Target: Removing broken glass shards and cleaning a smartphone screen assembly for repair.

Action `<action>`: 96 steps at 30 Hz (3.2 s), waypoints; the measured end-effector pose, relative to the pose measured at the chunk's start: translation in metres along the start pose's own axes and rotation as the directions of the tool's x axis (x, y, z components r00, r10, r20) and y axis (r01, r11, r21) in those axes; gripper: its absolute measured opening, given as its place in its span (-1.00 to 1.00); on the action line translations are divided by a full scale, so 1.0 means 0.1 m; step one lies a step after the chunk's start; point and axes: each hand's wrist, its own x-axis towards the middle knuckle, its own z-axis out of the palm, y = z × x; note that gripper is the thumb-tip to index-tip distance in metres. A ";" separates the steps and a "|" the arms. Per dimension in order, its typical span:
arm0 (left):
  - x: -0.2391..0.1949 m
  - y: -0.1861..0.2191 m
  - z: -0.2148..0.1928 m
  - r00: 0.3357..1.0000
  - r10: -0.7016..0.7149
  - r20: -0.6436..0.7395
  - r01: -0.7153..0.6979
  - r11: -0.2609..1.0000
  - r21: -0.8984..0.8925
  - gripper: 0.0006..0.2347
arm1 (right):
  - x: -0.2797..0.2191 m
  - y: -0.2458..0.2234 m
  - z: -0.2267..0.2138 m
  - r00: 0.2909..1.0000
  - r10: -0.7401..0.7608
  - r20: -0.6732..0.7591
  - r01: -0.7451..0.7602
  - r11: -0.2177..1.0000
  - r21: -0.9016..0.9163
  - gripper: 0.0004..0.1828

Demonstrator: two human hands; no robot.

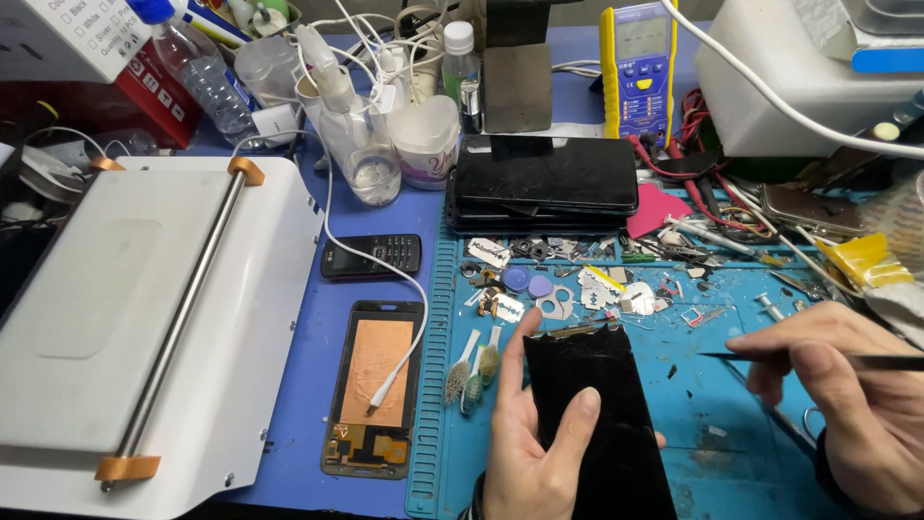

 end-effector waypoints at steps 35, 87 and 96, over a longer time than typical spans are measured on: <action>0.02 0.04 0.03 0.997 -0.071 -0.006 0.070 0.962 0.262 -0.41 | 0.29 0.22 0.36 0.960 0.207 0.188 -0.280 0.717 0.638 -0.90; 0.00 0.01 -0.06 0.982 -0.177 0.063 0.156 0.955 0.251 -0.36 | 0.28 0.23 0.46 0.946 0.287 0.151 -0.323 0.869 0.375 -0.88; 0.00 -0.27 -0.14 0.989 -0.057 0.140 0.036 0.988 0.151 -0.40 | 0.31 0.59 0.50 0.934 0.300 0.192 -0.350 0.671 0.654 -0.84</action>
